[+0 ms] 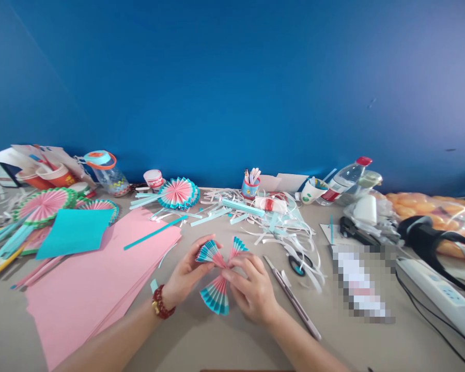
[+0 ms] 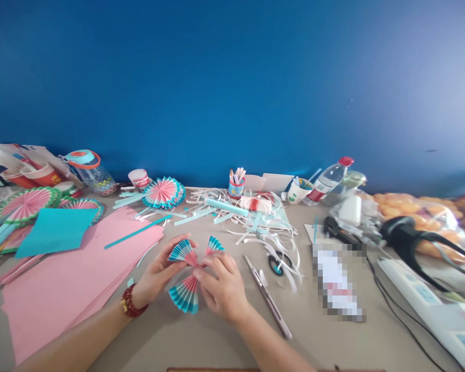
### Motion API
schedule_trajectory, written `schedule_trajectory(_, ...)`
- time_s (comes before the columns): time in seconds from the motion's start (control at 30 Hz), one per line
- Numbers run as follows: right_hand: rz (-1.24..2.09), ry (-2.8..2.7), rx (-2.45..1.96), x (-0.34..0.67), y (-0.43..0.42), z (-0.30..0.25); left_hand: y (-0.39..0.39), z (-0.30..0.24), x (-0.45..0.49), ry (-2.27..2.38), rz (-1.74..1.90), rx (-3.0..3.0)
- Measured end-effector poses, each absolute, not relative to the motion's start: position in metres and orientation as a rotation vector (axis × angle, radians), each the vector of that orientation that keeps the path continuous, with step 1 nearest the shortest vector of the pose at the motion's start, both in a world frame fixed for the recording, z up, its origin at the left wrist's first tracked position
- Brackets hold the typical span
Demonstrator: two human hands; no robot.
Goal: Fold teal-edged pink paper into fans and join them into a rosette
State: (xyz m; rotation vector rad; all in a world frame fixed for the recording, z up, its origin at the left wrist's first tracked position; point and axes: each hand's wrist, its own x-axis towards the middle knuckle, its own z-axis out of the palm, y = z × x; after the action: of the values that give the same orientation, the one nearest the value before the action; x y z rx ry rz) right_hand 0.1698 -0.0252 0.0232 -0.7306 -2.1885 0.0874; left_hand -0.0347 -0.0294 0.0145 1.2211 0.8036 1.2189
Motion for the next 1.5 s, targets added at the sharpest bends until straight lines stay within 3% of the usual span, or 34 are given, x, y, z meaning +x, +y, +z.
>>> schedule_trajectory(0.6,0.256,-2.090,-0.694,0.1675,-0.0202,0.0189,-0.0297,0.0155,-0.0291,0.666,1.145,0.764)
schedule_trajectory(1.5,0.240,-2.136,-0.712,0.1682,-0.0184,0.0200,-0.0315,0.0122,-0.0267,0.921,1.337,1.140)
